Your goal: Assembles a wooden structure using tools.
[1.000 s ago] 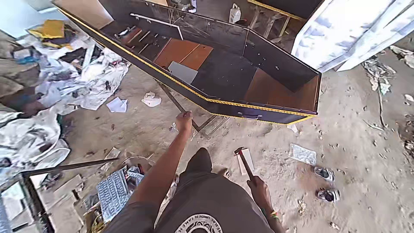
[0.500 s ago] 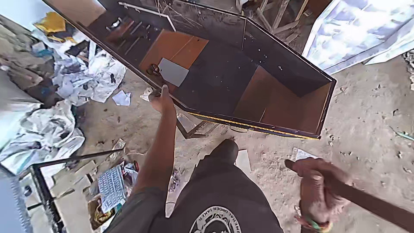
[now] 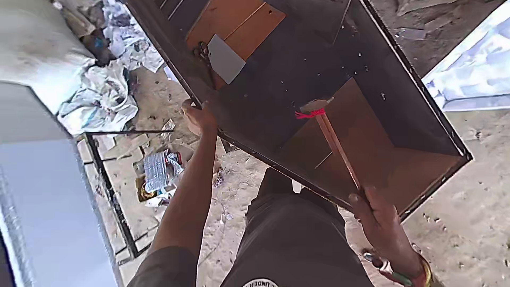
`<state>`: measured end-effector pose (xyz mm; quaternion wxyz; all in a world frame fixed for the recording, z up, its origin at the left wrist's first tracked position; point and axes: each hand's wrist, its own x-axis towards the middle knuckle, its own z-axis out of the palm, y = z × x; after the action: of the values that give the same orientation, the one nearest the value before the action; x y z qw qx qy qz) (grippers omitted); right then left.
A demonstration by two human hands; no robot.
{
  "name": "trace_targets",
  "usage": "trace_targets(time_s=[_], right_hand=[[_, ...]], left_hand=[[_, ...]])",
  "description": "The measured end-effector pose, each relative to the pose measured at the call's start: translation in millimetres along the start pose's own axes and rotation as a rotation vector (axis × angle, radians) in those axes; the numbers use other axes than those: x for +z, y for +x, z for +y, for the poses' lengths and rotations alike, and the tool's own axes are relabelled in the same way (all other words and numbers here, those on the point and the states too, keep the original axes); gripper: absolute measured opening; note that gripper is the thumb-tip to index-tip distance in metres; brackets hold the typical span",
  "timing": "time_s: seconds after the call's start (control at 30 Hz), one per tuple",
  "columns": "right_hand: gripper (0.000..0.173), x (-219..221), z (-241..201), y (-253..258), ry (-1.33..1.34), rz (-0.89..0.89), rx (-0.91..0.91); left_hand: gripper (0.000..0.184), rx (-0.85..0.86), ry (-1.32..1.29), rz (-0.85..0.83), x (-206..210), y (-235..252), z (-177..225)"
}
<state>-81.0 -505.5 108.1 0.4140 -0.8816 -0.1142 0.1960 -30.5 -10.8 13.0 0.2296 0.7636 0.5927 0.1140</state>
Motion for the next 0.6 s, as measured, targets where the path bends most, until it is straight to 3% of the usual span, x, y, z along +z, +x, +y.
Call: trace_targets(time_s=[0.1, 0.23, 0.33, 0.4, 0.5, 0.6], right_hand=[[0.048, -15.0, 14.9, 45.5, -0.143, -0.195, -0.022], [0.036, -27.3, 23.4, 88.2, -0.239, -0.679, 0.180], [0.027, -29.6, 24.5, 121.2, -0.187, -0.861, 0.281], [0.027, -38.1, 8.6, 140.6, -0.071, -0.774, 0.197], [0.037, -52.8, -33.4, 157.5, 0.144, -0.362, -0.210], [0.026, -45.8, -63.9, 168.7, 0.450, -0.033, -0.451]], left_hand=[[0.057, -0.058, 0.108, 0.055, 2.5, -1.7, 5.3], [0.066, -0.162, 0.338, -0.021, 1.4, -1.2, 18.5], [0.067, -0.219, 0.364, -0.060, 5.2, 8.6, 22.0], [0.065, -0.224, 0.381, -0.059, 3.9, 9.9, 24.6], [0.069, -0.206, 0.411, -0.108, -0.8, 4.8, 23.9], [0.063, -0.199, 0.388, -0.126, -9.3, 2.4, 38.6]])
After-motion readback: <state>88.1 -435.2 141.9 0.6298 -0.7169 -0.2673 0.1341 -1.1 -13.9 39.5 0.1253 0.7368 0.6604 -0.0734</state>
